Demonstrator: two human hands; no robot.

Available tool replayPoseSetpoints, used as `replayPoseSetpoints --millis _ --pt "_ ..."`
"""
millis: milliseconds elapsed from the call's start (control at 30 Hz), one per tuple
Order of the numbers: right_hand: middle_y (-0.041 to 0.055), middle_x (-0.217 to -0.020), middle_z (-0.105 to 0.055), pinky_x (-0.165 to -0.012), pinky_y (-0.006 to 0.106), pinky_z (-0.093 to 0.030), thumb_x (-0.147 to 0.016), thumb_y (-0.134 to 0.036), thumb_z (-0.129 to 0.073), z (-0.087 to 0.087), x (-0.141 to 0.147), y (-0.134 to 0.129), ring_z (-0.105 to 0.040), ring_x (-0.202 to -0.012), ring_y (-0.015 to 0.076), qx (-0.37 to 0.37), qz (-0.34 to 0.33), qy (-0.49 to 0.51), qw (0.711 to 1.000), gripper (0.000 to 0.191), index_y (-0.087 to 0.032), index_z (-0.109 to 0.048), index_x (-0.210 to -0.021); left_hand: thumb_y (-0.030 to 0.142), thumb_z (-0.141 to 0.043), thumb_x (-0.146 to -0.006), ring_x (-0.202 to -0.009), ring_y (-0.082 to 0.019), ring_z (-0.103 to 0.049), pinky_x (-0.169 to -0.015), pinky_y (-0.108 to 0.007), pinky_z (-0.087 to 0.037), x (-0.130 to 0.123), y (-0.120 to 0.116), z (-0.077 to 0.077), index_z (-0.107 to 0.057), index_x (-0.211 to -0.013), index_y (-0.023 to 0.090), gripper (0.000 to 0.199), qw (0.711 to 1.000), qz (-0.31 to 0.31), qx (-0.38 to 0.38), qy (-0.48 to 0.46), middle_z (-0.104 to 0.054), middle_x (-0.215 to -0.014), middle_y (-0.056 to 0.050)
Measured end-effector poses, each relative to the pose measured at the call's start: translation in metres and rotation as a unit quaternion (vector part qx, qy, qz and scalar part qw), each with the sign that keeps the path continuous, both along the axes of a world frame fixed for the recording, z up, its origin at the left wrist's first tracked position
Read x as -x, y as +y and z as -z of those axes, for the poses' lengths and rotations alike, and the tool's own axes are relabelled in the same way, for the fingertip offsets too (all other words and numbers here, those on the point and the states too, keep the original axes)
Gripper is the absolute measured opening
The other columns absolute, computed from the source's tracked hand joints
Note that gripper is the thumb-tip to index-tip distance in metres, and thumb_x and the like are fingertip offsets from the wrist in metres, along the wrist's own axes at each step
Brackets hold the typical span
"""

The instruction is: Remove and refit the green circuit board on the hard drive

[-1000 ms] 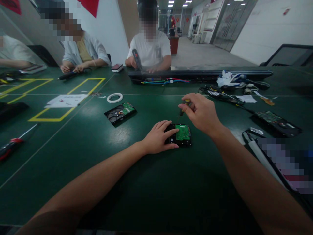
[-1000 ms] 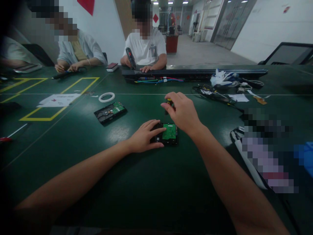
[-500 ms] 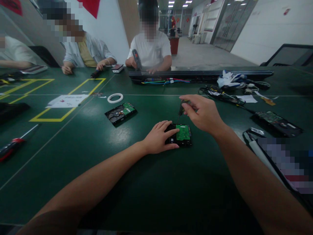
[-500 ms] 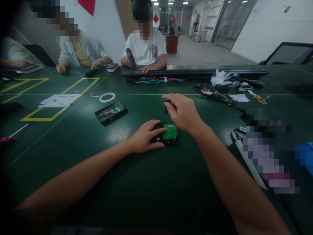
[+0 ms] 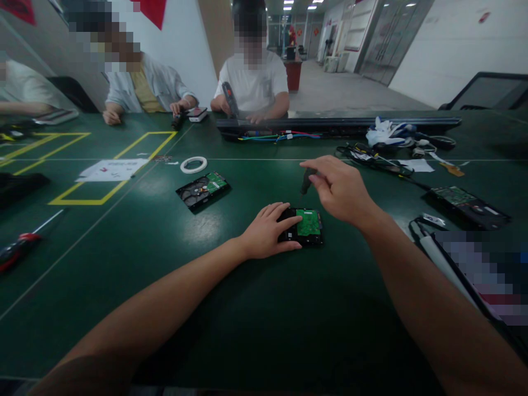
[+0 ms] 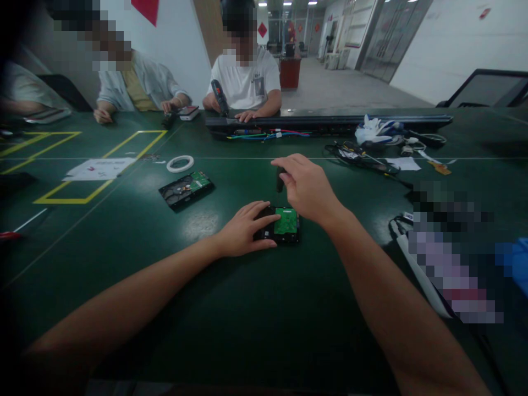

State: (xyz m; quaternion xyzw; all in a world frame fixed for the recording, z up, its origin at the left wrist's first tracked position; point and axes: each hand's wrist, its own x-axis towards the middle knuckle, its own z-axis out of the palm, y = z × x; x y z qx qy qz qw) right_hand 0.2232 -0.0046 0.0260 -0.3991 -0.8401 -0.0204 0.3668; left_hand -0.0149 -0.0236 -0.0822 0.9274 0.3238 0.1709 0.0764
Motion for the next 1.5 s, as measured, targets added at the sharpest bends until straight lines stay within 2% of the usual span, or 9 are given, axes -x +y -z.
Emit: replayPoseSetpoints --millis 133,333,533,633,800,967,1233,1433,1500 --pt "0.0117 -0.127 -0.076 -0.096 0.046 -0.055 -0.101 -0.021 -0.053 0.0013 0.0003 0.0010 -0.072 -0.107 0.0279 0.015 -0.018 0.014 1.000 0.034 -0.020 -0.071 -0.130 0.074 -0.062 -0.097 -0.157 -0.043 -0.034 -0.127 -0.066 -0.031 -0.0001 -0.0010 -0.0017 -0.054 -0.156 0.029 0.075 1.000 -0.001 0.003 -0.002 -0.035 -0.171 -0.016" --pt "0.0072 -0.103 -0.079 -0.078 0.039 -0.054 -0.101 -0.026 -0.059 0.0002 0.0000 -0.0008 -0.069 -0.081 0.0230 0.032 0.024 0.020 0.999 0.018 -0.023 -0.072 -0.113 0.075 -0.062 -0.096 -0.157 -0.042 -0.034 -0.126 -0.065 -0.032 -0.0002 -0.0008 -0.0010 -0.054 -0.156 0.029 0.075 1.000 0.001 0.004 -0.008 -0.036 -0.171 -0.015" --pt "0.0091 -0.115 -0.077 -0.083 0.042 -0.053 -0.098 -0.018 -0.052 -0.0001 0.0005 -0.0018 -0.071 -0.090 0.0249 0.048 0.020 0.021 0.998 0.025 -0.023 -0.066 -0.117 0.074 -0.062 -0.096 -0.157 -0.042 -0.034 -0.126 -0.066 -0.033 0.0002 -0.0003 0.0000 -0.053 -0.156 0.030 0.075 1.000 0.000 0.001 -0.007 -0.036 -0.171 -0.015" --pt "0.0081 -0.109 -0.076 -0.081 0.041 -0.052 -0.097 -0.018 -0.053 0.0017 0.0013 -0.0010 -0.070 -0.088 0.0249 0.043 0.030 0.028 0.998 0.025 -0.024 -0.065 -0.118 0.075 -0.062 -0.096 -0.157 -0.041 -0.034 -0.126 -0.064 -0.033 0.0001 -0.0001 0.0001 -0.054 -0.156 0.030 0.075 1.000 0.002 0.000 -0.003 -0.036 -0.171 -0.015" --pt "0.0070 -0.099 -0.072 -0.081 0.041 -0.049 -0.100 -0.028 -0.061 0.0068 0.0015 0.0022 -0.065 -0.085 0.0245 -0.009 0.057 0.018 0.998 0.010 -0.024 -0.066 -0.108 0.075 -0.062 -0.096 -0.157 -0.041 -0.034 -0.126 -0.065 -0.032 -0.0009 -0.0003 0.0002 -0.054 -0.156 0.030 0.075 1.000 0.001 -0.001 -0.007 -0.036 -0.171 -0.015" --pt "0.0066 -0.094 -0.068 -0.078 0.040 -0.047 -0.098 -0.041 -0.068 0.0067 0.0011 0.0011 -0.062 -0.083 0.0251 -0.031 0.096 -0.002 0.995 0.017 -0.025 -0.067 -0.100 0.075 -0.062 -0.096 -0.158 -0.042 -0.033 -0.127 -0.065 -0.032 -0.0019 -0.0011 -0.0015 -0.054 -0.156 0.028 0.076 1.000 -0.001 -0.002 0.000 -0.034 -0.172 -0.016" --pt "0.0123 -0.115 -0.075 -0.089 0.046 -0.054 -0.100 -0.021 -0.052 0.0028 0.0044 -0.0027 -0.070 -0.107 0.0310 0.003 0.052 -0.021 0.998 0.017 -0.022 -0.066 -0.108 0.074 -0.062 -0.097 -0.157 -0.043 -0.034 -0.126 -0.066 -0.032 -0.0005 -0.0003 -0.0007 -0.053 -0.157 0.030 0.075 1.000 0.002 0.004 -0.007 -0.036 -0.171 -0.016" --pt "0.0138 -0.137 -0.071 -0.084 0.046 -0.057 -0.098 -0.016 -0.050 0.0078 0.0034 -0.0020 -0.072 -0.088 0.0248 0.055 0.026 0.026 0.998 0.031 -0.022 -0.059 -0.127 0.075 -0.061 -0.097 -0.157 -0.043 -0.034 -0.126 -0.066 -0.032 -0.0011 -0.0001 0.0010 -0.054 -0.156 0.030 0.075 1.000 0.002 0.004 -0.008 -0.035 -0.171 -0.015" --pt "0.0142 -0.140 -0.069 -0.083 0.045 -0.058 -0.098 -0.014 -0.048 0.0076 0.0027 -0.0013 -0.072 -0.092 0.0248 0.059 0.009 0.031 0.998 0.030 -0.022 -0.060 -0.125 0.075 -0.061 -0.097 -0.157 -0.043 -0.034 -0.126 -0.066 -0.033 -0.0013 -0.0002 0.0007 -0.054 -0.156 0.029 0.075 1.000 0.002 0.001 -0.007 -0.035 -0.171 -0.016"
